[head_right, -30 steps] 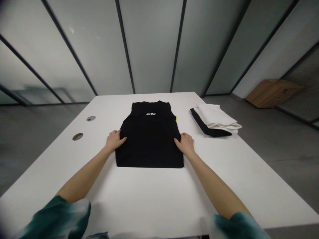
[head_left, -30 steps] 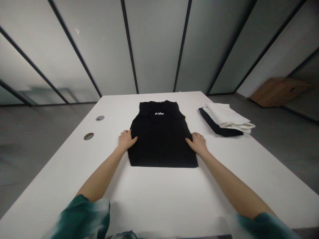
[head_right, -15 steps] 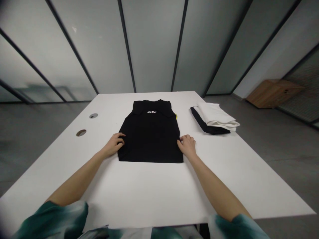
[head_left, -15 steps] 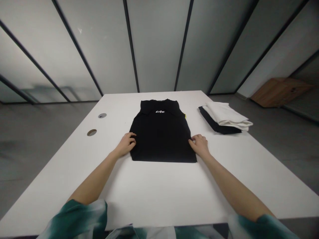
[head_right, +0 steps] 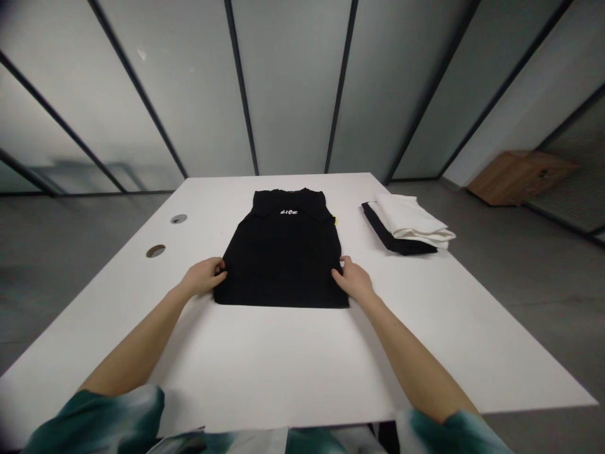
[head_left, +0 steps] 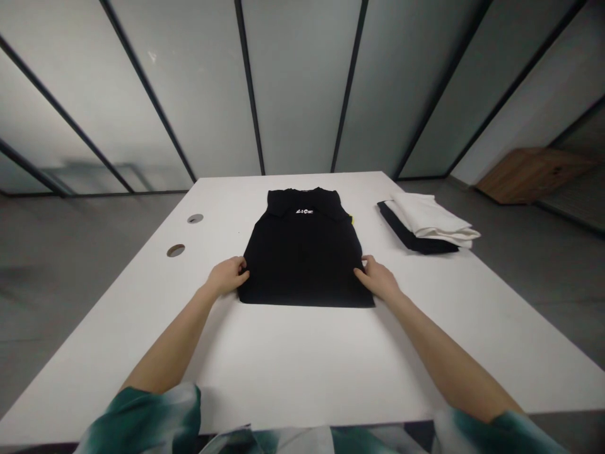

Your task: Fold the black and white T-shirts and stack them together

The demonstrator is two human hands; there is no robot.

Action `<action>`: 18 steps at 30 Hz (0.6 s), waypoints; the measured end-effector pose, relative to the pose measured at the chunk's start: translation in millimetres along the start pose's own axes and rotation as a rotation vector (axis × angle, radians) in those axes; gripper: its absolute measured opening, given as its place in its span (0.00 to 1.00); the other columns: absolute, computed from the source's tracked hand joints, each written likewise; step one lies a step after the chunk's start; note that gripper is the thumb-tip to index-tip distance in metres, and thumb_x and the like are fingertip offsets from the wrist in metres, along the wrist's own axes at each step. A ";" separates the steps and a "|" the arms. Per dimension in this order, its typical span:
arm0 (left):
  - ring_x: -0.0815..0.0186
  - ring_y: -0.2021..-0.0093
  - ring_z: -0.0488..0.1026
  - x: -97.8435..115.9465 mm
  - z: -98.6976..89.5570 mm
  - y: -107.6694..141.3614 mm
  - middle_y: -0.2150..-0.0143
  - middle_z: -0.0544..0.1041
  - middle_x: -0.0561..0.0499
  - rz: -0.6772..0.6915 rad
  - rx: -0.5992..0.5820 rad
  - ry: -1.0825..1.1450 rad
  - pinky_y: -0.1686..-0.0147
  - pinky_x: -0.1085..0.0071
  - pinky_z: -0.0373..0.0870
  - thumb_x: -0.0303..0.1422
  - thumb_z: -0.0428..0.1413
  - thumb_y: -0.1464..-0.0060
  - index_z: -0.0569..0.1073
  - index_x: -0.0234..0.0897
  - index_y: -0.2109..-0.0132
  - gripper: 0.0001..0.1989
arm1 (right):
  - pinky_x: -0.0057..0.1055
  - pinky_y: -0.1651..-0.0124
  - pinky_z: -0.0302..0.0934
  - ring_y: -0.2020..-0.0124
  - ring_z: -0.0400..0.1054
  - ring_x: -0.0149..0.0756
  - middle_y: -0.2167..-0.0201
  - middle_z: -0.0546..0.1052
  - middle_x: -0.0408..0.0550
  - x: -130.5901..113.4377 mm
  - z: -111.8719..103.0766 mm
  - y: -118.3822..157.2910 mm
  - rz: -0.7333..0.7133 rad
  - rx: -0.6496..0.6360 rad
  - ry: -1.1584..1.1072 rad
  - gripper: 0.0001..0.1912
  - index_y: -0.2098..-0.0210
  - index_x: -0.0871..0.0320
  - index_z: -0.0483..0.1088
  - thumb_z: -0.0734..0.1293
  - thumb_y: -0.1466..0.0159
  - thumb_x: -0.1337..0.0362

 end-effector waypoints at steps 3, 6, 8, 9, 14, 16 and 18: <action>0.60 0.61 0.76 6.9 -5.8 1.9 0.60 0.79 0.47 0.121 -0.099 0.115 0.61 0.68 0.67 0.37 0.51 0.50 0.75 0.39 0.59 0.13 | 0.31 0.64 0.56 0.62 0.73 0.44 0.62 0.79 0.54 -2.5 -6.0 7.6 -0.083 -0.079 0.015 0.34 0.33 0.63 0.54 0.61 0.34 0.56; 0.61 0.66 0.75 7.3 -10.3 5.5 0.68 0.79 0.49 0.106 -0.276 0.121 0.67 0.68 0.65 0.39 0.51 0.49 0.75 0.40 0.64 0.11 | 0.29 0.66 0.55 0.65 0.73 0.39 0.66 0.79 0.49 0.2 -8.9 18.1 -0.174 -0.173 0.024 0.24 0.41 0.58 0.65 0.62 0.35 0.60; 0.60 0.68 0.74 4.3 -11.3 7.6 0.70 0.78 0.49 0.074 -0.325 0.062 0.69 0.68 0.64 0.43 0.52 0.48 0.74 0.40 0.66 0.12 | 0.28 0.68 0.54 0.68 0.71 0.37 0.69 0.77 0.46 4.1 -10.3 25.4 -0.193 -0.216 0.021 0.16 0.49 0.56 0.70 0.61 0.35 0.62; 0.60 0.68 0.74 2.9 -11.1 8.1 0.70 0.78 0.49 0.060 -0.320 0.038 0.69 0.67 0.64 0.45 0.52 0.48 0.74 0.40 0.66 0.14 | 0.29 0.69 0.53 0.70 0.70 0.36 0.71 0.77 0.45 6.3 -11.0 28.4 -0.194 -0.221 0.018 0.14 0.52 0.55 0.71 0.61 0.36 0.62; 0.55 0.57 0.76 5.2 -2.3 -1.4 0.56 0.78 0.44 0.069 -0.049 0.059 0.59 0.64 0.69 0.47 0.50 0.44 0.73 0.39 0.54 0.19 | 0.31 0.64 0.58 0.65 0.70 0.39 0.68 0.75 0.47 11.8 -12.4 27.4 -0.263 -0.037 -0.011 0.11 0.60 0.54 0.73 0.62 0.35 0.57; 0.50 0.47 0.72 8.8 5.9 -10.8 0.46 0.74 0.38 0.054 0.065 0.034 0.50 0.60 0.68 0.47 0.50 0.43 0.71 0.36 0.47 0.24 | 0.34 0.56 0.60 0.58 0.70 0.43 0.61 0.76 0.52 10.2 -8.6 19.9 -0.320 0.061 -0.008 0.13 0.58 0.56 0.73 0.61 0.34 0.56; 0.45 0.39 0.66 10.5 16.2 -20.9 0.38 0.68 0.33 -0.047 0.138 0.002 0.44 0.54 0.64 0.49 0.49 0.42 0.66 0.32 0.40 0.30 | 0.39 0.50 0.60 0.51 0.68 0.47 0.52 0.74 0.58 8.4 -0.8 11.1 -0.299 0.131 0.027 0.18 0.51 0.59 0.71 0.61 0.34 0.54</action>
Point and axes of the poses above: each hand's wrist, its own y-axis away from the middle knuckle, its own z-axis out of the palm, x = y × z, the point moved 1 cm from there along -y, towards the middle knuckle
